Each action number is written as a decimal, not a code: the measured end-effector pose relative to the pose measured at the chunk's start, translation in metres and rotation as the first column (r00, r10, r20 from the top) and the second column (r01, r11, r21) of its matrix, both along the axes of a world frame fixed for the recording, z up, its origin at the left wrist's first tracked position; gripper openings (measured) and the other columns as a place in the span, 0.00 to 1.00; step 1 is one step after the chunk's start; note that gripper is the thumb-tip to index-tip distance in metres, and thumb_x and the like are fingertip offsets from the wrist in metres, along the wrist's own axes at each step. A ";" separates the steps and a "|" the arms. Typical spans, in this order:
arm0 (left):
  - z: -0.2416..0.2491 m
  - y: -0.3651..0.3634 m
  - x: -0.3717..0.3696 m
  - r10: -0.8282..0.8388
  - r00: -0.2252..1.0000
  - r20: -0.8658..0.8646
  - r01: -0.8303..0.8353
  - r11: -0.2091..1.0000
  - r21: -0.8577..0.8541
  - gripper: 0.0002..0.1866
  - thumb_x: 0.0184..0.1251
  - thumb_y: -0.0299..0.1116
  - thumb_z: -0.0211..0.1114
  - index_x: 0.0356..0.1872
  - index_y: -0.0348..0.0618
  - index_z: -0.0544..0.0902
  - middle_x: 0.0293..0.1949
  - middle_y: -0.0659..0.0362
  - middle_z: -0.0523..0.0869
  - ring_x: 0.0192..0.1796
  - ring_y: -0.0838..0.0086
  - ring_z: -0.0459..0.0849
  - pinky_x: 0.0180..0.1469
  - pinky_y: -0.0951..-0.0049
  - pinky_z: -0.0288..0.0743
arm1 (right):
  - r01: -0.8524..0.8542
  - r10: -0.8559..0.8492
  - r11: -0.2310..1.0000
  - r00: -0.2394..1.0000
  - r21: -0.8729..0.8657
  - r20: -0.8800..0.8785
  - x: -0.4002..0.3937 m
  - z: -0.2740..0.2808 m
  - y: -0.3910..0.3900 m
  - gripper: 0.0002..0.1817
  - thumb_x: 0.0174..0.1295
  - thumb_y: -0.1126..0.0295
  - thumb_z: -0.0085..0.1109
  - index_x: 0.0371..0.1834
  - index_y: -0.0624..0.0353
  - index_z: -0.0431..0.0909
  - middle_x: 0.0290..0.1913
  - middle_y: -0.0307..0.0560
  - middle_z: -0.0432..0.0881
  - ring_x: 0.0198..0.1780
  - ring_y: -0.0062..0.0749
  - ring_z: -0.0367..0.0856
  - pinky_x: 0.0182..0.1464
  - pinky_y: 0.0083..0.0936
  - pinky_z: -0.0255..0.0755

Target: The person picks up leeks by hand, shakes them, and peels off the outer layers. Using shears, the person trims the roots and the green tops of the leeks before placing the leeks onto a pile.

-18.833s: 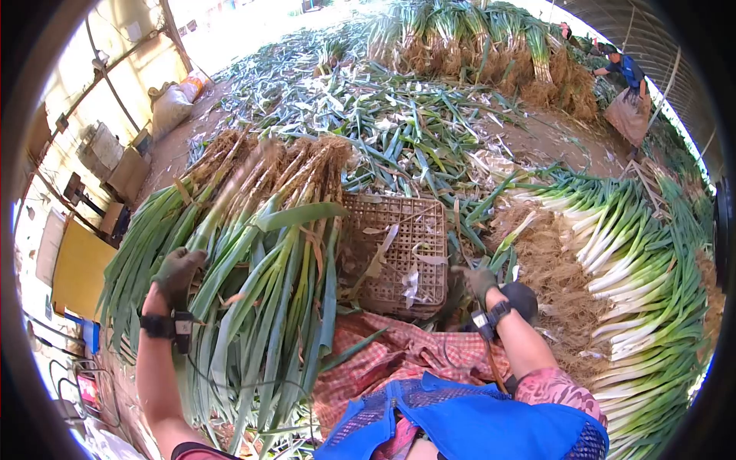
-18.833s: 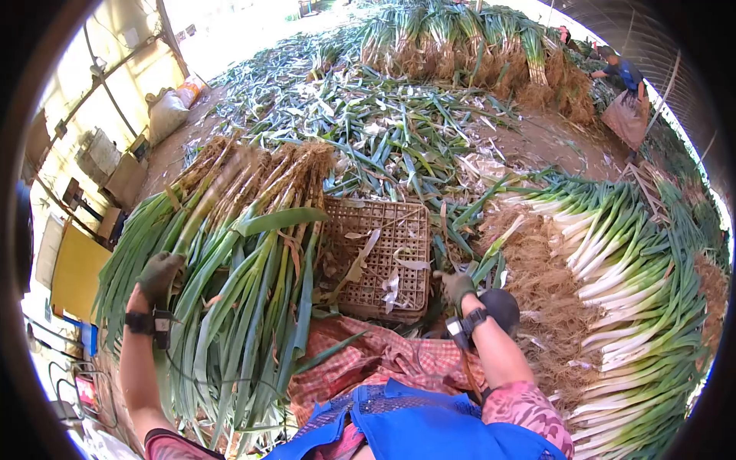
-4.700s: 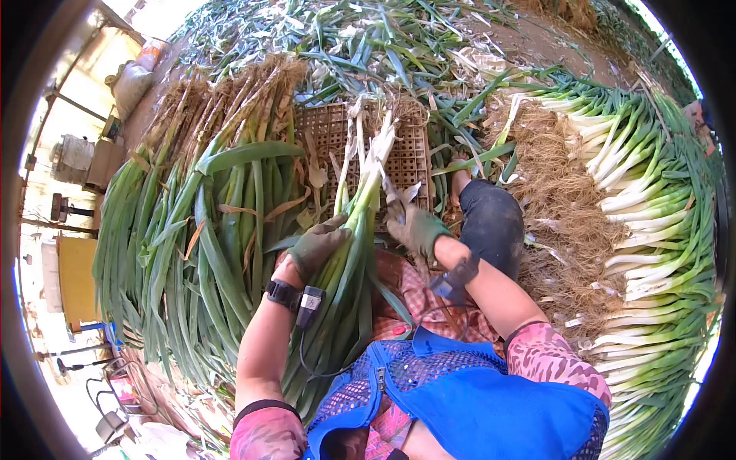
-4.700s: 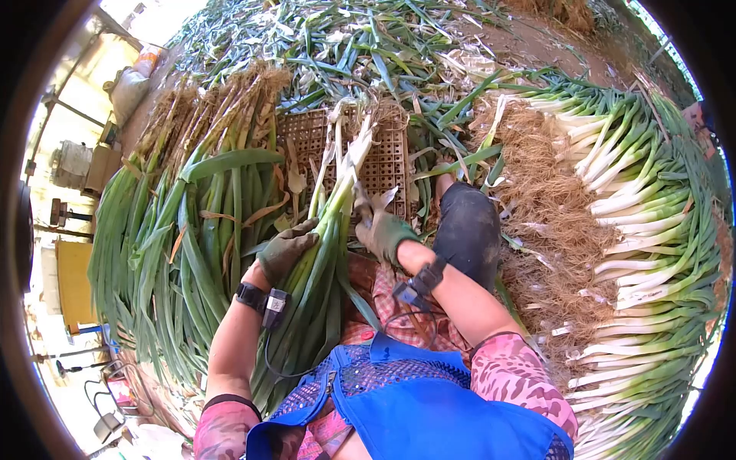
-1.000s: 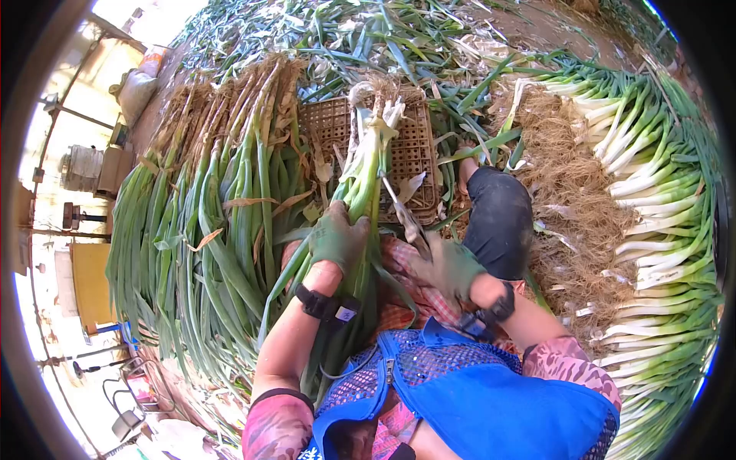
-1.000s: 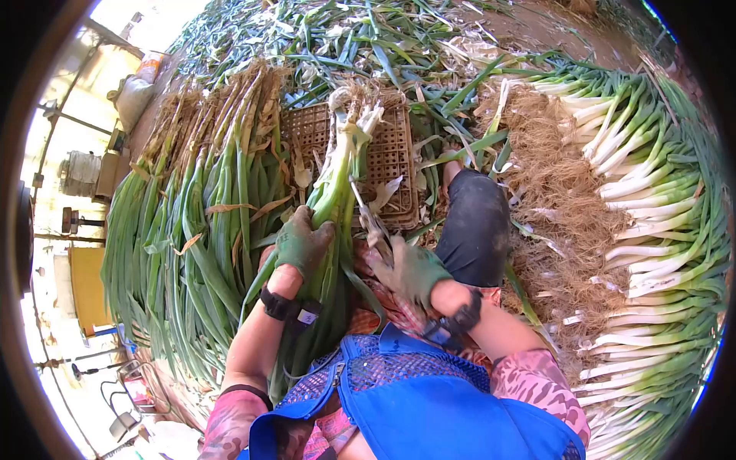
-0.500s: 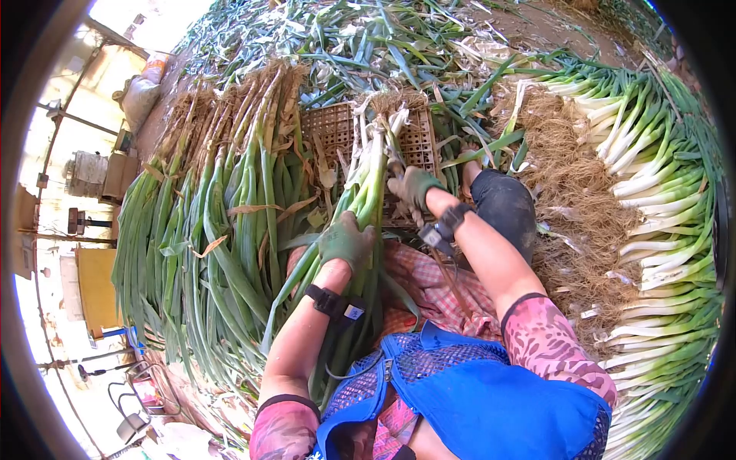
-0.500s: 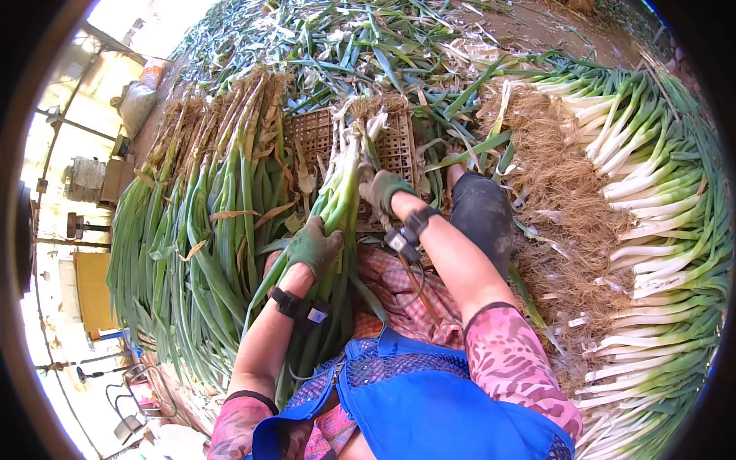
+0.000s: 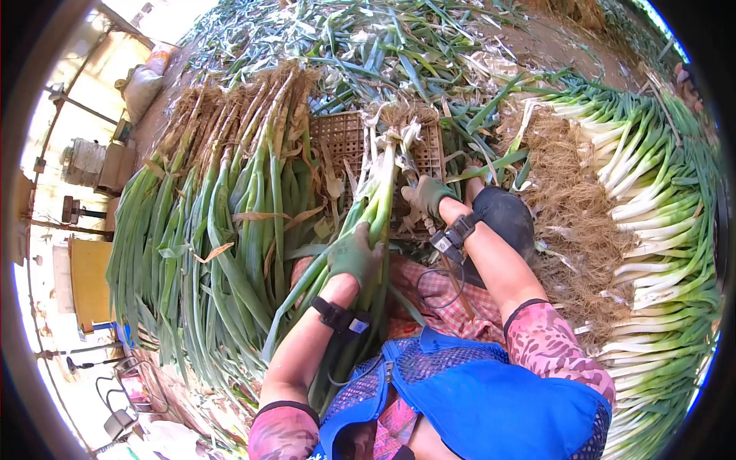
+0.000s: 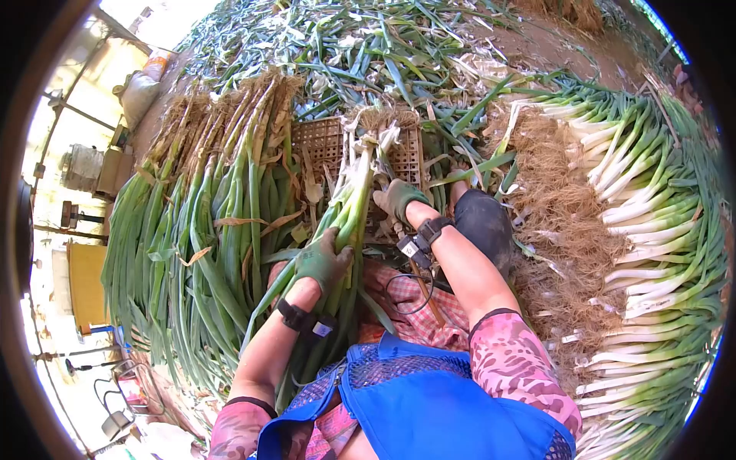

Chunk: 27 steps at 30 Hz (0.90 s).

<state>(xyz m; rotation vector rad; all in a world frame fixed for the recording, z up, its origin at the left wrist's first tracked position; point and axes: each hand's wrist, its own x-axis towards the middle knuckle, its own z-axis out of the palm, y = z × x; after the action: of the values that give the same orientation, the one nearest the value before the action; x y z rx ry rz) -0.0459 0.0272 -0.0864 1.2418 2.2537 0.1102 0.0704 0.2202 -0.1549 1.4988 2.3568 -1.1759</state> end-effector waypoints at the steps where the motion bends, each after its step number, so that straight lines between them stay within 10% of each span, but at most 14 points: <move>1: 0.004 0.001 0.001 -0.006 1.000 -0.015 0.006 1.000 -0.028 0.30 0.64 0.47 0.62 0.62 0.41 0.72 0.46 0.41 0.86 0.50 0.47 0.85 0.55 0.52 0.76 | -0.017 0.017 1.000 1.000 -0.012 -0.007 -0.002 0.006 -0.002 0.33 0.58 0.46 0.58 0.43 0.75 0.80 0.32 0.70 0.84 0.41 0.55 0.87 0.48 0.44 0.78; 14: 0.004 0.011 0.011 -0.063 0.998 -0.026 0.060 0.994 -0.093 0.21 0.64 0.44 0.60 0.49 0.39 0.74 0.43 0.43 0.86 0.48 0.47 0.86 0.51 0.48 0.77 | -0.121 0.113 0.992 0.981 0.046 0.156 0.003 0.002 -0.018 0.35 0.59 0.46 0.58 0.56 0.70 0.77 0.49 0.69 0.83 0.55 0.58 0.82 0.58 0.43 0.75; 18: 0.021 -0.003 -0.015 -0.092 0.989 0.113 0.098 0.994 -0.044 0.27 0.64 0.51 0.61 0.55 0.40 0.76 0.44 0.40 0.86 0.48 0.45 0.84 0.51 0.49 0.76 | -0.152 0.149 0.988 0.980 0.011 0.134 0.000 0.007 -0.008 0.34 0.59 0.45 0.58 0.53 0.70 0.79 0.49 0.71 0.82 0.56 0.58 0.82 0.58 0.43 0.75; 20: 0.025 -0.006 -0.067 -0.032 0.937 0.349 0.041 0.999 -0.017 0.20 0.65 0.49 0.62 0.45 0.41 0.84 0.43 0.45 0.87 0.45 0.59 0.87 0.50 0.63 0.79 | -0.225 0.225 0.974 0.971 -0.014 0.077 0.006 0.011 -0.017 0.34 0.60 0.44 0.58 0.48 0.71 0.81 0.48 0.71 0.82 0.55 0.58 0.82 0.59 0.43 0.74; 22: 0.013 -0.010 -0.133 0.133 0.959 0.252 -0.235 0.871 0.433 0.13 0.66 0.38 0.64 0.42 0.40 0.86 0.38 0.49 0.88 0.41 0.68 0.87 0.46 0.69 0.78 | -0.187 0.186 0.982 0.977 0.003 0.102 0.008 0.023 -0.030 0.34 0.61 0.45 0.57 0.52 0.71 0.79 0.51 0.71 0.81 0.57 0.59 0.80 0.60 0.44 0.74; 23: 0.028 -0.006 -0.165 0.284 0.931 0.231 -0.357 0.847 0.395 0.18 0.64 0.43 0.67 0.48 0.41 0.84 0.42 0.50 0.88 0.43 0.64 0.86 0.47 0.65 0.78 | -0.175 0.168 0.984 0.978 0.045 0.120 0.008 0.026 -0.036 0.34 0.61 0.46 0.57 0.53 0.71 0.78 0.52 0.72 0.81 0.58 0.59 0.80 0.61 0.44 0.73; 24: 0.055 0.004 -0.178 0.341 0.903 -0.263 -0.274 0.926 0.259 0.27 0.61 0.49 0.69 0.55 0.40 0.80 0.49 0.50 0.86 0.49 0.58 0.85 0.52 0.60 0.77 | -0.177 0.173 0.984 0.977 0.022 0.125 0.008 0.019 -0.037 0.35 0.61 0.45 0.56 0.55 0.70 0.76 0.54 0.71 0.80 0.59 0.59 0.79 0.62 0.44 0.73; 27: -0.027 0.013 -0.232 0.274 0.559 -0.783 0.033 0.936 0.352 0.36 0.57 0.57 0.69 0.57 0.37 0.77 0.58 0.43 0.81 0.60 0.54 0.81 0.59 0.61 0.76 | -0.141 0.142 0.990 0.980 -0.015 0.141 0.000 0.028 -0.045 0.36 0.60 0.43 0.56 0.56 0.69 0.76 0.54 0.71 0.80 0.59 0.59 0.79 0.62 0.44 0.73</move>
<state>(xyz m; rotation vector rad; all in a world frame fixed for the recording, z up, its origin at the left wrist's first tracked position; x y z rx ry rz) -0.2775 0.0399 -0.1137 1.5101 3.2677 -0.0774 0.0703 0.1753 -0.1270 1.3396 2.3207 -1.0062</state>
